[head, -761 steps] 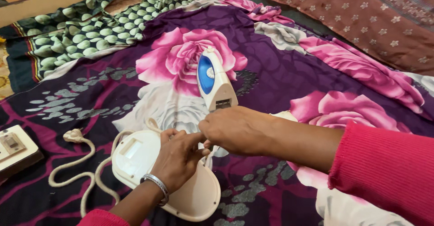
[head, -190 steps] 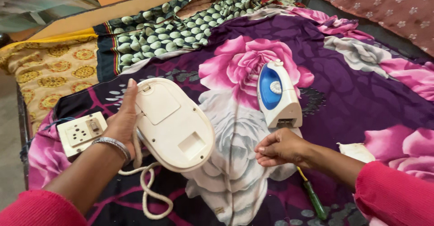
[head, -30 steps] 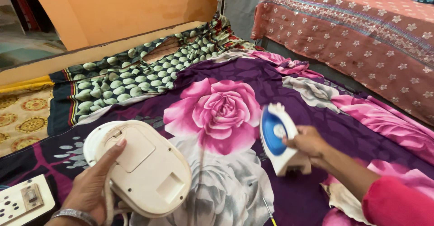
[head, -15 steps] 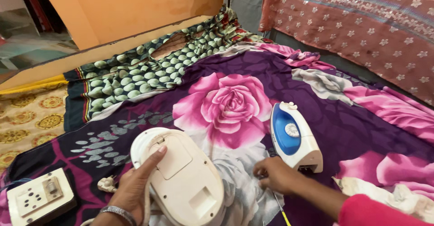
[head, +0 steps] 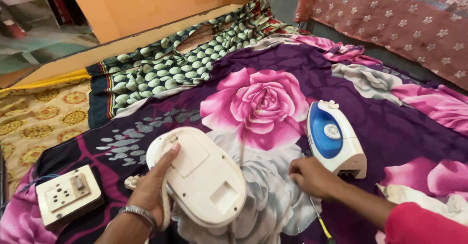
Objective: The person disassembles a white electric iron on a bed, removes the soleplate, and uses a screwdriver to unscrew screws from the base. They then reassemble the iron by replacing the soleplate and tightening the screws.
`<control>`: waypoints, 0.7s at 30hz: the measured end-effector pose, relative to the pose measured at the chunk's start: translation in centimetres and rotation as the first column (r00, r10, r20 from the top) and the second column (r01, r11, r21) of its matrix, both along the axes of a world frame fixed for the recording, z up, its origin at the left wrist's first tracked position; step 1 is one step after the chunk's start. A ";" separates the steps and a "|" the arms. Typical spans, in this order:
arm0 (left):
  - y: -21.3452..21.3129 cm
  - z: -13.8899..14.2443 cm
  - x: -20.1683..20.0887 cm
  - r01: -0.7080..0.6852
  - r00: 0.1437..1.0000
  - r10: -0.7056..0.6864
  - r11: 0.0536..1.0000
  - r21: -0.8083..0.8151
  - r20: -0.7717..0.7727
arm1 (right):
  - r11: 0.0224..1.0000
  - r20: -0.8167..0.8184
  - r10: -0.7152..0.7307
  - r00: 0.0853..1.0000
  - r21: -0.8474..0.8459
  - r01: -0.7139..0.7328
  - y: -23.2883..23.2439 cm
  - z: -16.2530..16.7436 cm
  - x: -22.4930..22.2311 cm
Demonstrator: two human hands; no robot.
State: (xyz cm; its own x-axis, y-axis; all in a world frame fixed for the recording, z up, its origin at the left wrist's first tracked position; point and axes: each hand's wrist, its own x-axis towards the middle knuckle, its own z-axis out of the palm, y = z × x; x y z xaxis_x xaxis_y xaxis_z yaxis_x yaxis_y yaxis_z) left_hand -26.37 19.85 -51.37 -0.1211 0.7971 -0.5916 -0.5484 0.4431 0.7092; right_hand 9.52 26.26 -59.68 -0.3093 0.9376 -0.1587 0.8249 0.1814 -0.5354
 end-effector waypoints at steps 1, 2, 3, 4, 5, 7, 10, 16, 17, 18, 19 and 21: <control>0.1 0.2 -0.3 0.009 1.000 -0.009 1.000 0.025 0.025 | 0.997 -0.049 -0.059 0.997 -0.055 0.056 0.2 0.1 0.1; 0.2 0.5 -0.6 -0.005 1.000 0.005 1.000 -0.002 0.009 | 0.987 -0.093 -0.121 0.988 -0.113 0.110 0.5 0.3 0.2; 0.4 0.9 -1.0 -0.018 1.000 0.018 0.999 -0.027 -0.008 | 0.972 -0.134 -0.184 0.974 -0.172 0.160 0.7 0.5 0.3; 0.5 1.3 -1.4 -0.031 0.999 0.030 0.998 -0.052 -0.025 | 0.976 -0.174 -0.177 0.969 -0.155 0.151 0.8 0.7 0.3; 0.7 1.7 -1.8 -0.035 0.999 0.034 0.999 -0.025 -0.032 | 0.980 -0.213 -0.170 0.962 -0.137 0.143 1.1 1.1 0.4; 1.1 2.6 -2.5 -0.041 0.998 0.042 0.999 0.029 -0.044 | 0.982 -0.262 -0.176 0.949 -0.120 0.148 1.2 1.7 0.5; 1.5 4.0 -3.7 -0.080 0.996 0.087 0.983 0.165 -0.034 | 0.974 -0.304 -0.220 0.927 -0.122 0.191 1.1 2.6 0.4; 0.4 6.0 -6.5 -0.108 0.992 0.121 0.962 0.250 -0.035 | 0.974 -0.338 -0.226 0.914 -0.096 0.205 -0.6 4.3 -0.4; 0.2 6.1 -6.7 -0.115 0.991 0.129 0.947 0.301 -0.030 | 0.976 -0.325 -0.215 0.921 -0.093 0.195 -1.0 4.6 -0.6; 0.0 6.2 -7.0 -0.119 0.990 0.137 0.928 0.354 -0.024 | 0.979 -0.314 -0.203 0.927 -0.088 0.184 -1.4 5.0 -0.8; -0.3 6.3 -7.3 -0.123 0.990 0.142 0.907 0.402 -0.017 | 0.981 -0.311 -0.190 0.931 -0.091 0.170 -1.8 5.4 -1.0; -1.1 6.4 -7.8 -0.135 0.987 0.156 0.915 0.380 -0.023 | 0.985 -0.305 -0.164 0.938 -0.094 0.142 -2.6 6.0 -1.2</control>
